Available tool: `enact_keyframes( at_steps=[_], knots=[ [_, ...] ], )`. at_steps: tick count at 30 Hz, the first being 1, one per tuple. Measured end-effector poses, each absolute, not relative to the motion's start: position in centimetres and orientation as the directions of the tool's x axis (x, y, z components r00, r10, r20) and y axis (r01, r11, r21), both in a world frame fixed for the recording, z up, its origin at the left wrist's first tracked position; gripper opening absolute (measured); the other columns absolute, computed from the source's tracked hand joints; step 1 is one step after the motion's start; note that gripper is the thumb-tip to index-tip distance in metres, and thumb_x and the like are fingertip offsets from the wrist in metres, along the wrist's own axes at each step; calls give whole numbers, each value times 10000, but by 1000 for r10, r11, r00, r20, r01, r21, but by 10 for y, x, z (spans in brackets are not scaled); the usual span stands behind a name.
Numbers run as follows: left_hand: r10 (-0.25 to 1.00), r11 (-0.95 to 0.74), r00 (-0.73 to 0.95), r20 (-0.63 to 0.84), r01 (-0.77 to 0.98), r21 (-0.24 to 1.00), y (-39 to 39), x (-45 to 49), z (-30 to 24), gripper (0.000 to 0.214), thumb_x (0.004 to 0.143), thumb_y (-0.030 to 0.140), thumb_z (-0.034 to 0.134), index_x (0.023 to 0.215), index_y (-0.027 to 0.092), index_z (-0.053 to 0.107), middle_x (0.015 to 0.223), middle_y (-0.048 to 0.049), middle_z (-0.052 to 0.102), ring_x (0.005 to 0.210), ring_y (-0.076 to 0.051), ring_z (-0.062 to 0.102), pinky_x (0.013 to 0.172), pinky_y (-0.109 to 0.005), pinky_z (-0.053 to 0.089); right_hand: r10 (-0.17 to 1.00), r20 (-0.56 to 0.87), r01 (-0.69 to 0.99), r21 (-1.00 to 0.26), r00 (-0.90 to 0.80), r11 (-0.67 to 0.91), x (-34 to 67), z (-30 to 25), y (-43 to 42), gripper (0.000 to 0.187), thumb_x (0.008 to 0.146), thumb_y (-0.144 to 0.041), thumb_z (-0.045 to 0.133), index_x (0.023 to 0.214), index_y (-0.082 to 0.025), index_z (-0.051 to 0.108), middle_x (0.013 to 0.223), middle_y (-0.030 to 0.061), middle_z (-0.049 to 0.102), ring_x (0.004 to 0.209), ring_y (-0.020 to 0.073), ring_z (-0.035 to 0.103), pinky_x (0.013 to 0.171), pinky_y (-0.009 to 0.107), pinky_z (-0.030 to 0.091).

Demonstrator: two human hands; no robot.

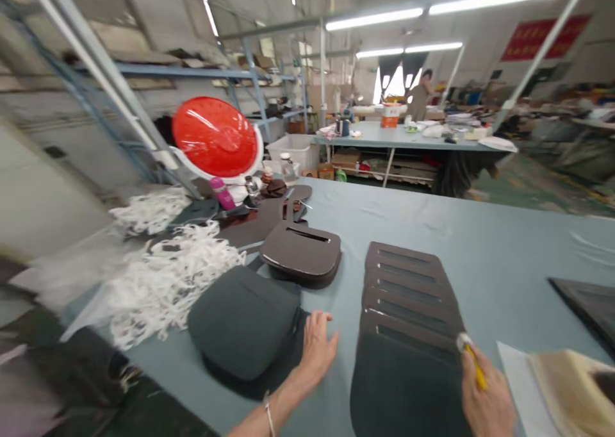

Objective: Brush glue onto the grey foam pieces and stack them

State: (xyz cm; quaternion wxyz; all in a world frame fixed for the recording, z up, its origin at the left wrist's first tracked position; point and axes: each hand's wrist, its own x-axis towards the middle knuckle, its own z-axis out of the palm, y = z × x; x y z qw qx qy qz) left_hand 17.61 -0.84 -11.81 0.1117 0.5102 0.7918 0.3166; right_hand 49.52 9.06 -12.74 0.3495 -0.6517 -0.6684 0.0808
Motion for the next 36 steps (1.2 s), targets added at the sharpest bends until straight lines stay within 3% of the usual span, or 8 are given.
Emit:
enact_keyframes(
  at_steps=[5, 9, 13, 16, 20, 26, 29, 36],
  knots=[
    [772, 350, -579, 262, 732, 585, 16, 80, -84, 198, 749, 164, 550, 934, 214, 501, 999, -32, 511, 969, -196, 479, 850, -357, 399, 986, 102, 502, -865, 135, 20, 380, -78, 119, 553, 703, -660, 536, 1026, -219, 621, 867, 54, 663, 681, 221, 626, 624, 319, 477],
    [758, 330, -558, 338, 775, 539, 37, 6, -78, 203, 766, 166, 553, 959, 217, 514, 1006, -31, 523, 1006, -196, 477, 883, -374, 406, 996, 75, 325, -942, -53, 88, 237, -39, 133, 519, 677, -597, 627, 997, -188, 624, 688, 21, 632, 577, 184, 580, 526, 276, 448],
    [810, 237, -420, 409, 872, 428, 52, -47, -94, 360, 780, 179, 566, 1130, 231, 500, 1198, -58, 489, 1189, -229, 396, 1012, -438, 354, 957, 78, 142, -982, -278, 122, 75, -20, 137, 418, 722, -521, 618, 954, -173, 610, 604, 1, 595, 519, 158, 541, 498, 258, 423],
    [852, 204, -348, 392, 909, 363, 58, -72, -109, 347, 814, 237, 553, 1159, 236, 522, 1213, -68, 490, 1175, -250, 410, 1001, -456, 382, 907, 82, 107, -985, -413, 138, -27, -30, 141, 343, 725, -464, 606, 901, -170, 614, 621, -2, 598, 514, 147, 543, 503, 249, 425],
    [877, 171, -320, 358, 905, 390, 57, -94, -113, 337, 827, 275, 551, 1162, 248, 543, 1163, -60, 514, 1103, -248, 450, 943, -436, 443, 843, 70, 231, -947, -533, 225, -105, -57, 173, 252, 709, -390, 570, 820, -170, 625, 582, -18, 592, 476, 140, 540, 490, 240, 408],
    [907, 105, -289, 307, 860, 500, 53, -111, -105, 375, 812, 265, 572, 1183, 281, 525, 1239, -56, 477, 1135, -254, 429, 958, -459, 438, 969, 227, 481, -842, -97, 245, -142, -63, 239, 291, 717, -412, 504, 810, -171, 635, 545, 2, 601, 528, 179, 572, 607, 276, 434],
    [915, 103, -291, 280, 839, 534, 54, -115, -105, 388, 808, 234, 562, 1191, 285, 522, 1240, -67, 476, 1130, -270, 430, 950, -483, 432, 968, 232, 509, -825, -92, 246, -140, -63, 249, 347, 734, -468, 498, 826, -169, 650, 557, 18, 624, 543, 190, 592, 635, 283, 440],
    [931, 72, -248, 269, 845, 530, 57, -117, -104, 359, 846, 243, 502, 1202, 283, 516, 1238, -77, 468, 1135, -274, 414, 960, -489, 396, 956, 177, 739, -671, 232, -55, 4, -66, 263, 381, 735, -444, 454, 665, -144, 678, 518, 73, 618, 604, 242, 604, 632, 309, 407]
  ],
)
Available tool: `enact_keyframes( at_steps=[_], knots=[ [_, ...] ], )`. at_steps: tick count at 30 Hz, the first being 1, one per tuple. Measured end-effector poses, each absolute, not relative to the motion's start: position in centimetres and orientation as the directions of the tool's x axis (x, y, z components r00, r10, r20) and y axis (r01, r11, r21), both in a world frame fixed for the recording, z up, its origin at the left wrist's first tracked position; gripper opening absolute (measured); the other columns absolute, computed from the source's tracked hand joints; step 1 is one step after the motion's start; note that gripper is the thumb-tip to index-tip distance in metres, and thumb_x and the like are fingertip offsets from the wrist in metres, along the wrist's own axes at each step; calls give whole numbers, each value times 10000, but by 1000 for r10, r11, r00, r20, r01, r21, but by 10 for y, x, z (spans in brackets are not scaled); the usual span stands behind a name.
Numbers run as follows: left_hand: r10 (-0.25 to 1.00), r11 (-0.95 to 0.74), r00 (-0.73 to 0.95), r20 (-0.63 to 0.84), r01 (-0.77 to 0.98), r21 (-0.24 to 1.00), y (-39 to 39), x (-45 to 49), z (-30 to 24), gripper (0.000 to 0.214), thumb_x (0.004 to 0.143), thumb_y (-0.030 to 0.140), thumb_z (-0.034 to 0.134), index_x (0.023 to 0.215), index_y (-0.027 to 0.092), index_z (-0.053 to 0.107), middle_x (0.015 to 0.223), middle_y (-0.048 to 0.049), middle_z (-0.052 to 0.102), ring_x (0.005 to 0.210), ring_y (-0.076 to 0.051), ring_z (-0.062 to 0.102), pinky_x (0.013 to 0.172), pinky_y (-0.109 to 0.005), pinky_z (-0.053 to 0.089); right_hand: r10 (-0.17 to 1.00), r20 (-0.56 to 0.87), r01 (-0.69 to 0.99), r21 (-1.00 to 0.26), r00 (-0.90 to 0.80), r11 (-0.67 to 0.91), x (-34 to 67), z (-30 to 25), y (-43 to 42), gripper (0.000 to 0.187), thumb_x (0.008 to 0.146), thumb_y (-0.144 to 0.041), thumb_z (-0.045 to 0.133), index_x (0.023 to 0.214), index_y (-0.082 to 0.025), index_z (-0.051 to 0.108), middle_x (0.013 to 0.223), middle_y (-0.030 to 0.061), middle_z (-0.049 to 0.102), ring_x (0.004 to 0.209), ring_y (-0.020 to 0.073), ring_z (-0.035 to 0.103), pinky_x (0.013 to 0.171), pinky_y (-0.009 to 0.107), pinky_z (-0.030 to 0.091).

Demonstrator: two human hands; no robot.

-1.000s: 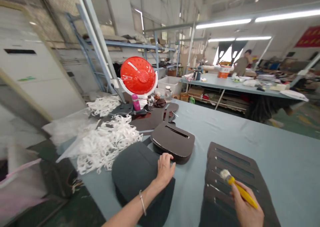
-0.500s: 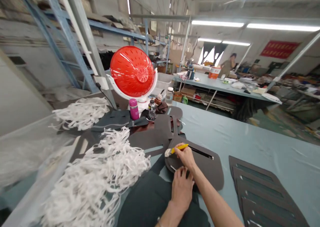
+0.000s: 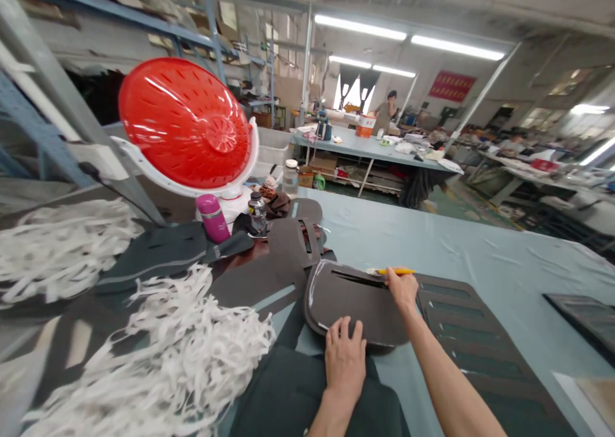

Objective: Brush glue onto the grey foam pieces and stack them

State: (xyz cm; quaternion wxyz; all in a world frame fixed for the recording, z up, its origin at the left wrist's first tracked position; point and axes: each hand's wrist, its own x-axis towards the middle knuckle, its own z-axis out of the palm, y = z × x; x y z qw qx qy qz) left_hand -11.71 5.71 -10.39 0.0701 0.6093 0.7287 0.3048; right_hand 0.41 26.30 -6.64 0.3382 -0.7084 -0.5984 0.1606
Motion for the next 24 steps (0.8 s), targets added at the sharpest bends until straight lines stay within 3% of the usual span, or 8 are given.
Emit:
enact_keyframes(
  at_steps=[4, 11, 14, 17, 19, 21, 24],
  knots=[
    [936, 63, -220, 275, 872, 485, 57, -115, -100, 341, 873, 244, 448, 1206, 273, 515, 1244, -87, 463, 1137, -282, 407, 944, -491, 387, 897, 238, 800, -573, 373, -180, 78, -55, 260, 372, 729, -435, 467, 691, -136, 684, 546, 88, 629, 657, 255, 610, 667, 320, 404],
    [944, 55, -188, 270, 900, 433, 55, -106, -97, 343, 878, 257, 430, 1210, 259, 519, 1246, -105, 461, 1131, -294, 402, 918, -479, 381, 903, 145, 637, -753, 403, -163, 100, -68, 184, 452, 742, -573, 473, 707, -153, 638, 528, 40, 624, 539, 192, 593, 640, 282, 420],
    [946, 61, -202, 253, 879, 473, 54, -107, -95, 341, 868, 265, 453, 1201, 260, 526, 1255, -108, 466, 1131, -297, 406, 926, -491, 370, 882, 150, 666, -714, 446, -215, 111, -66, 124, 420, 753, -568, 476, 674, -177, 608, 511, 23, 606, 519, 189, 571, 625, 286, 407],
    [964, 20, -178, 199, 792, 611, 61, -125, -89, 299, 890, 291, 413, 1149, 254, 558, 1196, -82, 527, 1088, -254, 463, 938, -449, 383, 843, 230, 682, -703, 486, -201, 90, -52, 81, 361, 772, -527, 498, 702, -187, 594, 559, 20, 614, 549, 184, 566, 620, 277, 399],
    [966, -1, -193, 174, 667, 745, 71, -148, -82, 311, 919, 290, 333, 1122, 229, 560, 1139, -64, 572, 1055, -199, 510, 943, -380, 403, 871, 272, 645, -761, 410, -66, 48, -45, 66, 323, 796, -498, 511, 732, -190, 588, 617, 17, 622, 582, 170, 568, 619, 261, 405],
    [953, 7, -256, 160, 549, 836, 83, -176, -77, 336, 931, 274, 273, 1123, 201, 538, 1104, -57, 600, 1028, -158, 547, 929, -323, 423, 940, 277, 526, -840, 201, 136, -6, -44, 58, 290, 824, -465, 509, 768, -192, 588, 683, 16, 628, 606, 153, 569, 618, 248, 423],
    [957, 64, -268, 112, 571, 819, 96, -212, -77, 313, 919, 245, 289, 1111, 185, 528, 1028, -53, 637, 962, -153, 584, 879, -316, 449, 952, 294, 346, -888, -81, 304, -67, -55, 52, 246, 843, -414, 502, 825, -189, 600, 746, 22, 630, 632, 143, 575, 640, 249, 449]
  ],
)
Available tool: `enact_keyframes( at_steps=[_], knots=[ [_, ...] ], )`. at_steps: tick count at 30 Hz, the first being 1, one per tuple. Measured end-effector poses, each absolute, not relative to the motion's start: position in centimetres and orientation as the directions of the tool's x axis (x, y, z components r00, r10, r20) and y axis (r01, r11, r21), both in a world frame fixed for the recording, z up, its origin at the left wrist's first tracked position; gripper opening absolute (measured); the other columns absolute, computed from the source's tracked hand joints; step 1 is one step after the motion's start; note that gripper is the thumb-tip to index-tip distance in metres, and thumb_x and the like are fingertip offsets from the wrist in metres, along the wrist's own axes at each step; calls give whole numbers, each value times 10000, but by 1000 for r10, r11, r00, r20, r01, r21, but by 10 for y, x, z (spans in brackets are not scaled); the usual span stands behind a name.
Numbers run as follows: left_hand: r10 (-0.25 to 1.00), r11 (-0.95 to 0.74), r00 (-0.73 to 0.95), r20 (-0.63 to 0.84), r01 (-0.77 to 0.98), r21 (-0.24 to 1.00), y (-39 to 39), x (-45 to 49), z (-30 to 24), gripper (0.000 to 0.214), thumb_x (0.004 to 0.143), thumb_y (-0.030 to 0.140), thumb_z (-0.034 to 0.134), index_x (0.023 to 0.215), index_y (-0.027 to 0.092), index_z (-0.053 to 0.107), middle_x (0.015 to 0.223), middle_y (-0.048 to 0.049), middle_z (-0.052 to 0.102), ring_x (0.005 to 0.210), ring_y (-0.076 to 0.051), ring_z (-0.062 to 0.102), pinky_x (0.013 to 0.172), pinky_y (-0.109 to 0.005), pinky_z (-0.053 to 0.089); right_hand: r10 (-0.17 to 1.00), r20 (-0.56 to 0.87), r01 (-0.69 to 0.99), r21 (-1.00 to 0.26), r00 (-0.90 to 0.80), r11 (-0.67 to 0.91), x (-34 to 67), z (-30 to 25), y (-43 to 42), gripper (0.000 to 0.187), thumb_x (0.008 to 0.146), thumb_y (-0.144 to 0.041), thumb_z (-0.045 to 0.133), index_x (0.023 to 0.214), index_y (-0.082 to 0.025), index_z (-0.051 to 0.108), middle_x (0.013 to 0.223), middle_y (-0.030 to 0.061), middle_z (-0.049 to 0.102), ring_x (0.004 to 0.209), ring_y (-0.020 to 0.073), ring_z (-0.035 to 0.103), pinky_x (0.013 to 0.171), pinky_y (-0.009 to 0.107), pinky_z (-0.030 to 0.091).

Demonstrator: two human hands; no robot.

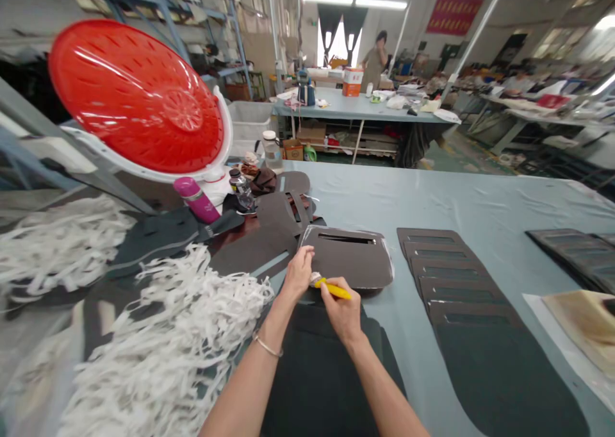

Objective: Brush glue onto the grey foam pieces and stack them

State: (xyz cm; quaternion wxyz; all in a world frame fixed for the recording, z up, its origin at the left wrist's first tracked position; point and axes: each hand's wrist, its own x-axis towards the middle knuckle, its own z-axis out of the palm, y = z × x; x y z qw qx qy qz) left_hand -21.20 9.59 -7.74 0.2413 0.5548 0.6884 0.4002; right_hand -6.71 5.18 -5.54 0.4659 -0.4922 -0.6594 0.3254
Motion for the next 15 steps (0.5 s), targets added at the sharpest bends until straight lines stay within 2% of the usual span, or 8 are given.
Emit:
enact_keyframes(
  at_steps=[2, 4, 7, 10, 12, 15],
  knots=[
    [972, 81, -220, 80, 638, 766, 98, -226, -83, 294, 902, 203, 314, 1070, 180, 553, 980, -54, 646, 938, -163, 583, 874, -329, 445, 951, 289, 348, -885, -110, 310, -69, -68, 50, 242, 842, -407, 507, 826, -185, 603, 740, 20, 627, 625, 139, 573, 638, 249, 452],
    [979, 67, -187, 80, 667, 742, 96, -231, -90, 295, 886, 161, 320, 1030, 179, 577, 994, -58, 634, 959, -169, 560, 897, -335, 426, 962, 271, 425, -867, -37, 260, -34, -79, 50, 262, 835, -427, 517, 825, -180, 604, 731, 21, 626, 617, 139, 572, 624, 246, 448],
    [982, 30, -151, 110, 709, 704, 90, -226, -95, 320, 881, 145, 318, 1063, 197, 576, 1030, -61, 594, 976, -173, 522, 903, -328, 407, 943, 277, 612, -783, 185, 110, 50, -80, 55, 328, 803, -491, 539, 822, -171, 613, 703, 25, 630, 604, 148, 578, 608, 245, 436],
    [982, 21, -119, 147, 841, 541, 83, -213, -90, 323, 888, 215, 370, 1154, 255, 549, 1015, -64, 541, 939, -193, 491, 857, -341, 405, 829, 360, 713, -698, 427, -64, 93, -66, 73, 380, 772, -532, 551, 775, -158, 620, 653, 35, 624, 578, 159, 576, 595, 249, 421],
    [979, 40, -119, 167, 909, 414, 80, -201, -86, 323, 873, 282, 438, 1181, 284, 535, 1025, -71, 505, 942, -215, 468, 837, -360, 399, 809, 387, 673, -740, 442, -14, 71, -55, 93, 373, 780, -523, 548, 783, -158, 620, 666, 40, 630, 590, 162, 581, 604, 248, 429],
    [967, 74, -141, 211, 952, 297, 76, -186, -83, 355, 850, 322, 492, 1201, 284, 515, 1055, -84, 470, 976, -241, 440, 837, -383, 390, 896, 378, 509, -832, 232, 220, -16, -48, 126, 329, 812, -486, 518, 826, -177, 630, 755, 40, 654, 644, 157, 593, 641, 244, 450]
  ],
)
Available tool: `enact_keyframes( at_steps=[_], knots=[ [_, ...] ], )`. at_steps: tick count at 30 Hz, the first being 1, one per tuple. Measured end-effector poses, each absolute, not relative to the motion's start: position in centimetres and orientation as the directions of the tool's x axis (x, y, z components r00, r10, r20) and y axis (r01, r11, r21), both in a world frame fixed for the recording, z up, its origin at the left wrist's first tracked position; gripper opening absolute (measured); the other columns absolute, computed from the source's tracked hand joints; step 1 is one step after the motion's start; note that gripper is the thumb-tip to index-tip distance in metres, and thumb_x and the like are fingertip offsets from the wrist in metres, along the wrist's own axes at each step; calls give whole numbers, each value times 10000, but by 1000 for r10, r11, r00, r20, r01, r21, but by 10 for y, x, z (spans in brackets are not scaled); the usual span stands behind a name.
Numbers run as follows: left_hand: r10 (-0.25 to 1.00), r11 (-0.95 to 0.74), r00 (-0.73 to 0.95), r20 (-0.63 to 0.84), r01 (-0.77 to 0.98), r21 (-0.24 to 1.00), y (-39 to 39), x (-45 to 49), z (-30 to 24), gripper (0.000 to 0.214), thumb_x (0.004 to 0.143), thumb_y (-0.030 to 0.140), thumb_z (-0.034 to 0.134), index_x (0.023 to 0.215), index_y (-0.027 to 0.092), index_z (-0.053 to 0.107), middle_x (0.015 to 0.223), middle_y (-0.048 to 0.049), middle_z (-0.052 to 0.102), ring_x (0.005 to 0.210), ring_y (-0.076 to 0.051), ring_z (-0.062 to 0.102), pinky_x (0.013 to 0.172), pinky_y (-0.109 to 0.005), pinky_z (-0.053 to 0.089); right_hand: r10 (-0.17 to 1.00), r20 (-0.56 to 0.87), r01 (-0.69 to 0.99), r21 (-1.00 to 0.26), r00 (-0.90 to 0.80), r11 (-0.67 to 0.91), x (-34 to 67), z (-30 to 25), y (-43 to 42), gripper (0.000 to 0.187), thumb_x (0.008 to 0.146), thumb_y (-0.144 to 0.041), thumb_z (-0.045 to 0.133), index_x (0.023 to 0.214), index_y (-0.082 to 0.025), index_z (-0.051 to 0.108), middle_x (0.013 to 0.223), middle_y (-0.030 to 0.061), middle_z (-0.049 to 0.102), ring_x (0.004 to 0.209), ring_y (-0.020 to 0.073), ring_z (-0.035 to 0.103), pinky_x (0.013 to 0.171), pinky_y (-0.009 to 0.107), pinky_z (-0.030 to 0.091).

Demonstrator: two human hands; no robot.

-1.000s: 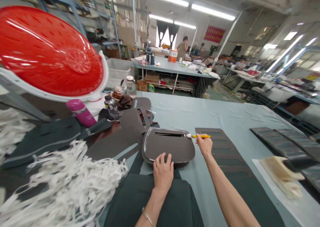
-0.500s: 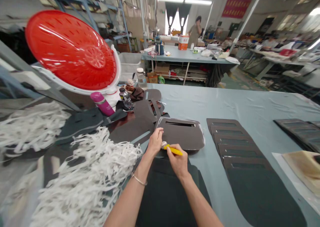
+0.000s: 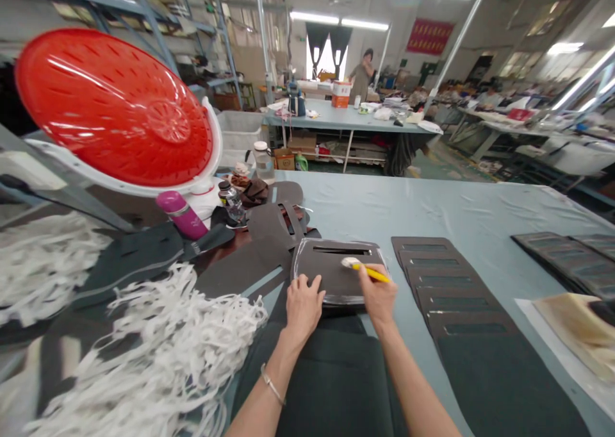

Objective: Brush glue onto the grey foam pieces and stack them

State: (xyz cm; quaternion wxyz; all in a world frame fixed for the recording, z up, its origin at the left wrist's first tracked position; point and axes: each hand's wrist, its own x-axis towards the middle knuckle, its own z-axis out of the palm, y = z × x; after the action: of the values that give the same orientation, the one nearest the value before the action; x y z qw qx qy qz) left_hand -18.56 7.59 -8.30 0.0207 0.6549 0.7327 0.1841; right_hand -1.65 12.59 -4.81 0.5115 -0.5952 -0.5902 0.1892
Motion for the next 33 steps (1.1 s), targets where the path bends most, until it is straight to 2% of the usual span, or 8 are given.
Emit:
enact_keyframes(
  at_steps=[5, 12, 14, 17, 20, 27, 30, 33],
  knots=[
    [956, 97, -164, 244, 960, 263, 76, -181, -84, 349, 853, 319, 489, 1199, 286, 513, 1040, -78, 463, 975, -239, 437, 842, -386, 385, 938, 344, 388, -869, 26, 308, -92, -66, 157, 300, 821, -453, 490, 845, -199, 648, 803, 26, 669, 678, 151, 596, 676, 241, 455],
    [950, 83, -168, 263, 948, 306, 76, -182, -85, 367, 852, 283, 480, 1219, 278, 505, 1035, -76, 453, 1001, -242, 426, 872, -399, 378, 792, 402, 667, -745, 459, -8, 10, -72, 177, 344, 778, -485, 500, 768, -168, 634, 698, 57, 644, 644, 186, 573, 647, 268, 410],
    [949, 80, -163, 268, 951, 297, 76, -181, -85, 368, 849, 277, 482, 1216, 273, 510, 1028, -77, 457, 998, -242, 430, 872, -399, 381, 815, 433, 655, -750, 386, 88, -14, -66, 179, 308, 807, -446, 481, 788, -175, 627, 709, 48, 641, 643, 171, 567, 652, 256, 405],
    [946, 82, -163, 279, 957, 279, 77, -180, -86, 357, 849, 270, 477, 1203, 268, 525, 1020, -79, 467, 978, -239, 442, 866, -398, 388, 888, 446, 549, -773, 112, 318, -79, -64, 180, 264, 849, -392, 448, 832, -195, 623, 753, 36, 652, 657, 158, 567, 652, 242, 409],
    [943, 85, -162, 292, 962, 260, 78, -181, -87, 351, 852, 267, 471, 1198, 269, 532, 1026, -79, 473, 968, -234, 452, 859, -392, 391, 903, 429, 537, -761, -3, 363, -104, -73, 189, 243, 849, -382, 455, 829, -209, 624, 765, 26, 656, 669, 157, 575, 648, 236, 408],
    [943, 87, -160, 291, 965, 247, 77, -180, -85, 348, 865, 320, 465, 1205, 284, 533, 1034, -68, 468, 961, -215, 454, 858, -365, 376, 813, 480, 759, -647, 329, 75, 32, -82, 210, 305, 814, -433, 456, 756, -192, 635, 644, 33, 627, 577, 164, 547, 596, 246, 377],
    [946, 88, -152, 287, 970, 225, 77, -179, -82, 345, 855, 299, 474, 1193, 278, 544, 1034, -72, 471, 952, -214, 455, 857, -362, 368, 764, 508, 741, -669, 398, 59, 68, -86, 203, 355, 833, -451, 425, 873, -183, 655, 758, 67, 663, 655, 179, 584, 647, 253, 398],
    [952, 121, -178, 251, 966, 228, 82, -172, -78, 345, 815, 258, 511, 1157, 253, 562, 1022, -80, 483, 949, -234, 463, 857, -388, 359, 825, 399, 751, -659, 401, -45, 78, -98, 190, 439, 858, -460, 356, 1043, -193, 652, 805, 92, 677, 664, 210, 606, 631, 283, 404]
  ],
)
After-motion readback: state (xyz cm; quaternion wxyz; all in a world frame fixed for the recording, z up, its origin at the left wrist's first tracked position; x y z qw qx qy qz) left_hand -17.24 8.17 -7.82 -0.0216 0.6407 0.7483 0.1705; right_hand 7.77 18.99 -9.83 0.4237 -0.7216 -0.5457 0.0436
